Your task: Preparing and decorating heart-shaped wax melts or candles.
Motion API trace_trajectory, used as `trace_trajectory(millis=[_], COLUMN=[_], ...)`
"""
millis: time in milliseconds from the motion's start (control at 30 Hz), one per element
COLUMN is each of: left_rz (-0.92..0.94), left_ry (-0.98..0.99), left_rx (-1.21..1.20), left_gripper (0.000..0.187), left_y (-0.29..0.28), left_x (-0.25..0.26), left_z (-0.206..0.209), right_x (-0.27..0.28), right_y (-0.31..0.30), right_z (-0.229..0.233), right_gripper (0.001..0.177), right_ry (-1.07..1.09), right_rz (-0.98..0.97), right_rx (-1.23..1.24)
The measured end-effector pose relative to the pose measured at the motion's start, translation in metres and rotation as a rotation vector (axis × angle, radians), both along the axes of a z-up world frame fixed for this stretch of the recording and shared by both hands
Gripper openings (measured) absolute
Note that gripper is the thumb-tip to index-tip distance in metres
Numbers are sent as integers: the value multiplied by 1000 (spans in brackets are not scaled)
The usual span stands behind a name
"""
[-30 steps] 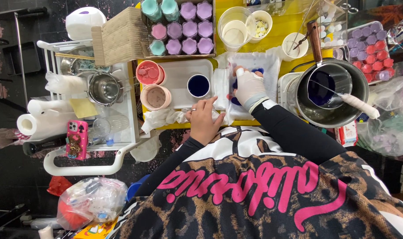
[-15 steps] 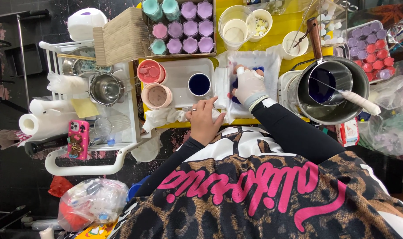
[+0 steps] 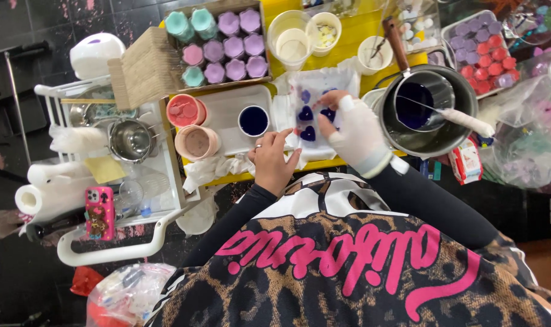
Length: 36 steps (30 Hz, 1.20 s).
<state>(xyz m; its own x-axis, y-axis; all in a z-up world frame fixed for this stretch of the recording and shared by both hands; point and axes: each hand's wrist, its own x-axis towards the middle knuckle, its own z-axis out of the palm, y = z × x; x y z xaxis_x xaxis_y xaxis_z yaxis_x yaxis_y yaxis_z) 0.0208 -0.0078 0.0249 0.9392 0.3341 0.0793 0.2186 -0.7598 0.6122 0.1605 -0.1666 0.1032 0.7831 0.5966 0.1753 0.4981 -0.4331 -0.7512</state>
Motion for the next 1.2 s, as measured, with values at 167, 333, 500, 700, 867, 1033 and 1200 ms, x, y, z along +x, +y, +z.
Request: trace_trajectory(millis=[167, 333, 500, 700, 867, 1033, 1200], left_rz=[-59, -82, -92, -106, -106, -83, -60], left_ry=[-72, -87, -12, 47, 101, 87, 185], left_rx=[49, 114, 175, 265, 251, 241, 267], left_gripper=[42, 43, 52, 53, 49, 48, 46], left_y=[-6, -20, -34, -35, -38, -37, -39], left_x=[24, 55, 78, 89, 96, 101, 105], left_z=[3, 9, 3, -11, -14, -41, -34], right_x=[-2, 0, -7, -7, -5, 1, 6], right_y=[-57, -115, -153, -177, -186, -198, -205], right_z=[43, 49, 54, 54, 67, 64, 58], right_gripper=[17, 13, 13, 13, 11, 12, 11], right_ry=[293, 462, 467, 496, 470, 450, 479], right_rz=[-144, -261, -298, -288, -267, -247, -233], right_rx=[172, 401, 565, 638, 651, 641, 626])
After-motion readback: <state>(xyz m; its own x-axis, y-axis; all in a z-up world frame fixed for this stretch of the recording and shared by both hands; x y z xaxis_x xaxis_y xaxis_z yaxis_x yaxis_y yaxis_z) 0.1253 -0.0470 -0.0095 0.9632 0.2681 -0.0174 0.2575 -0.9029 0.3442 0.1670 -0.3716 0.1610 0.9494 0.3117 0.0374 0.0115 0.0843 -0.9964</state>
